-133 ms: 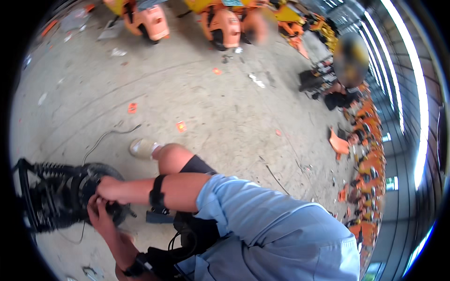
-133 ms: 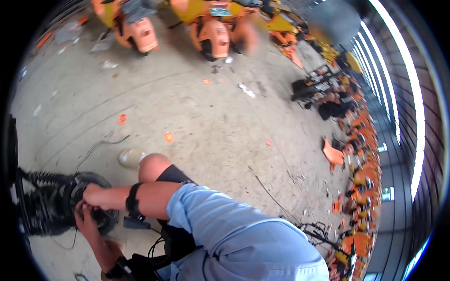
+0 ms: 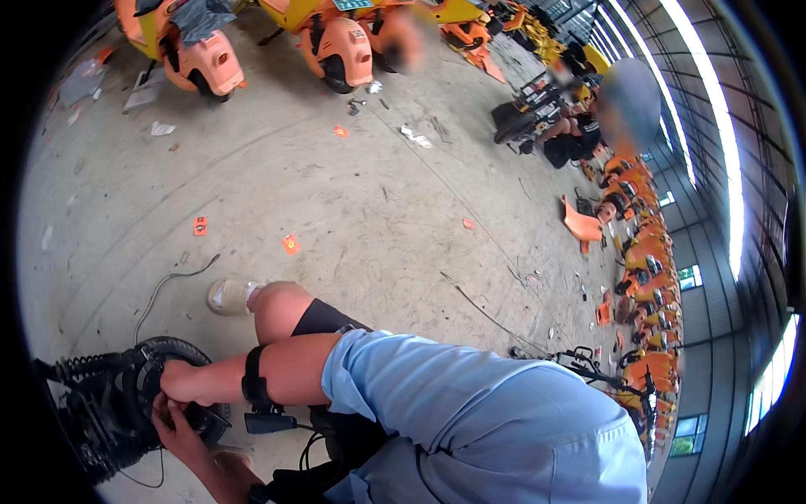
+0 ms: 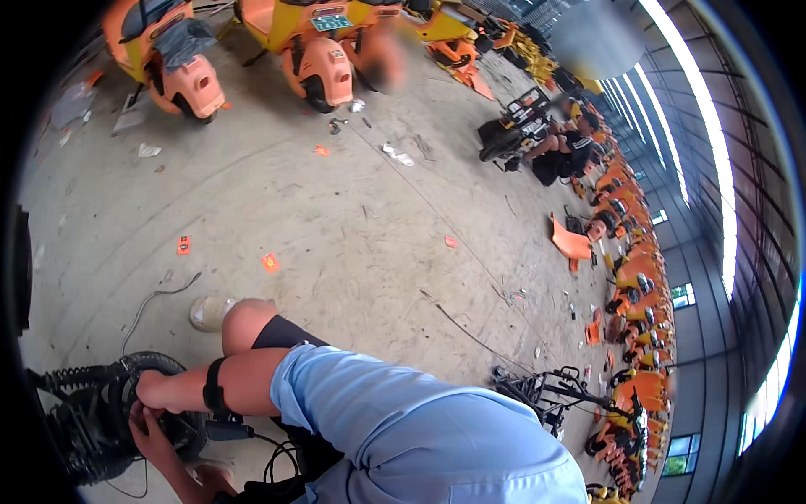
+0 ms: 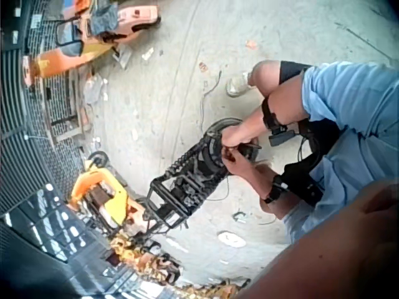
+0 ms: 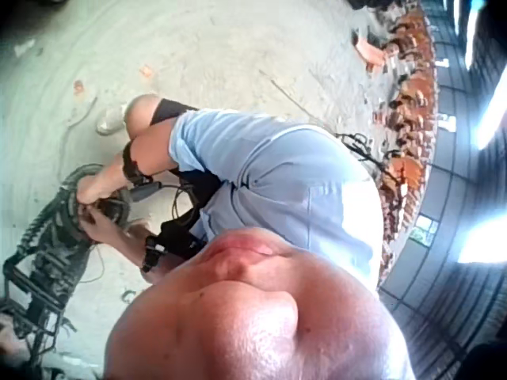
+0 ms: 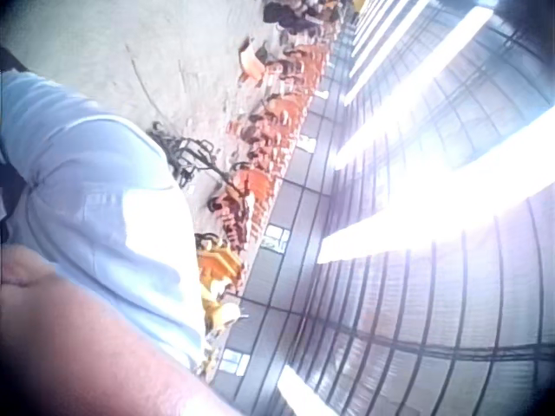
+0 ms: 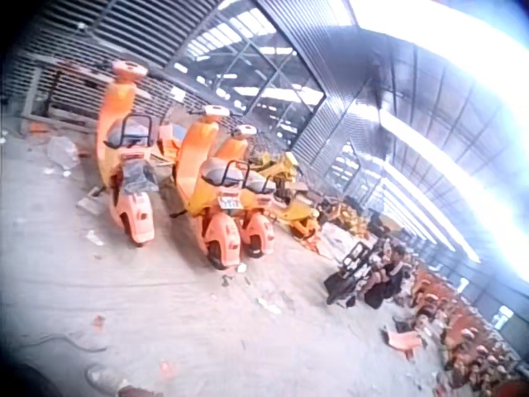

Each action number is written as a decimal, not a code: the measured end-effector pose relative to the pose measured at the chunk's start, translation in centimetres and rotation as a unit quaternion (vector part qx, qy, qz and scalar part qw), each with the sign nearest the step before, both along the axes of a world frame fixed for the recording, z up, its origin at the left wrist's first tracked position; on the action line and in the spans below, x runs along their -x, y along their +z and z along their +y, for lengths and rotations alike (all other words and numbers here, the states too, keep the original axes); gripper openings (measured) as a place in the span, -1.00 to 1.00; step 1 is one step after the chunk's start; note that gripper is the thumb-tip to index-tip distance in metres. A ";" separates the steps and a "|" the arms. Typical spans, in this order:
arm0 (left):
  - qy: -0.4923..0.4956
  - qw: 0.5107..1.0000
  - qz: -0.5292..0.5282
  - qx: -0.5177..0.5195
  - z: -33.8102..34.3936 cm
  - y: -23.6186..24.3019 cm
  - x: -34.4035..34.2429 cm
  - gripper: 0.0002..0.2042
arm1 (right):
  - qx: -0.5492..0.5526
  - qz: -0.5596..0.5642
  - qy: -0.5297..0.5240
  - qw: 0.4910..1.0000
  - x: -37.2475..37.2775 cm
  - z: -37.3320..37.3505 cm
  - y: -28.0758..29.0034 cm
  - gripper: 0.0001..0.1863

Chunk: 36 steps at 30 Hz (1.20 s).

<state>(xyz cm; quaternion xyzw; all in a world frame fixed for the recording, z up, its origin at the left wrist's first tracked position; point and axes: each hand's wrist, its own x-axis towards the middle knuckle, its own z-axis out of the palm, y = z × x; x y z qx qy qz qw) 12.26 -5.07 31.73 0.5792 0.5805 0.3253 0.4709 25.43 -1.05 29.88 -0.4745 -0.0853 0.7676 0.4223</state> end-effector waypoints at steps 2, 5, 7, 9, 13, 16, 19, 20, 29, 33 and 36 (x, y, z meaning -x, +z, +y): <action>-0.022 0.998 0.054 -0.006 0.5 0.2 -1.3 -0.68 | -0.004 -0.097 0.006 0.995 0.9 0.5 -0.5 -0.67; -0.018 0.995 0.098 -0.007 0.6 -1.3 -0.5 -0.61 | 0.000 -0.119 0.004 0.993 0.8 0.4 -0.7 -0.68; -0.012 0.993 0.122 0.000 1.1 -1.6 0.6 -0.58 | 0.001 -0.124 0.013 0.992 1.6 0.7 -0.6 -0.69; -0.013 0.988 0.151 -0.004 1.5 -1.4 1.7 -0.56 | -0.002 -0.120 0.021 0.993 2.6 0.9 -0.2 -0.70; -0.030 0.980 0.194 -0.042 1.7 -1.9 1.6 -0.55 | 0.004 -0.135 0.022 0.991 2.3 0.5 -0.1 -0.71; -0.014 0.985 0.171 -0.007 2.2 -1.7 1.4 -0.56 | 0.001 -0.152 0.025 0.988 2.1 0.6 0.2 -0.72; 0.020 0.988 0.153 0.012 2.5 0.3 1.1 -0.58 | -0.004 -0.109 0.041 0.993 1.1 0.9 1.7 -0.75; 0.025 0.989 0.146 0.015 2.3 1.0 -0.1 -0.58 | 0.006 -0.115 0.034 0.993 0.0 0.7 1.9 -0.76; 0.085 0.977 0.194 -0.006 2.5 4.0 -3.5 -0.68 | -0.075 -0.133 0.055 0.987 -1.8 1.3 1.7 -0.84; 0.090 0.974 0.208 0.016 3.1 3.4 -2.9 -0.66 | -0.094 -0.156 0.030 0.983 -1.9 1.2 2.4 -0.84; 0.080 0.981 0.178 -0.014 3.1 3.5 -2.7 -0.61 | -0.148 -0.246 -0.005 0.958 -1.6 1.5 2.5 -0.82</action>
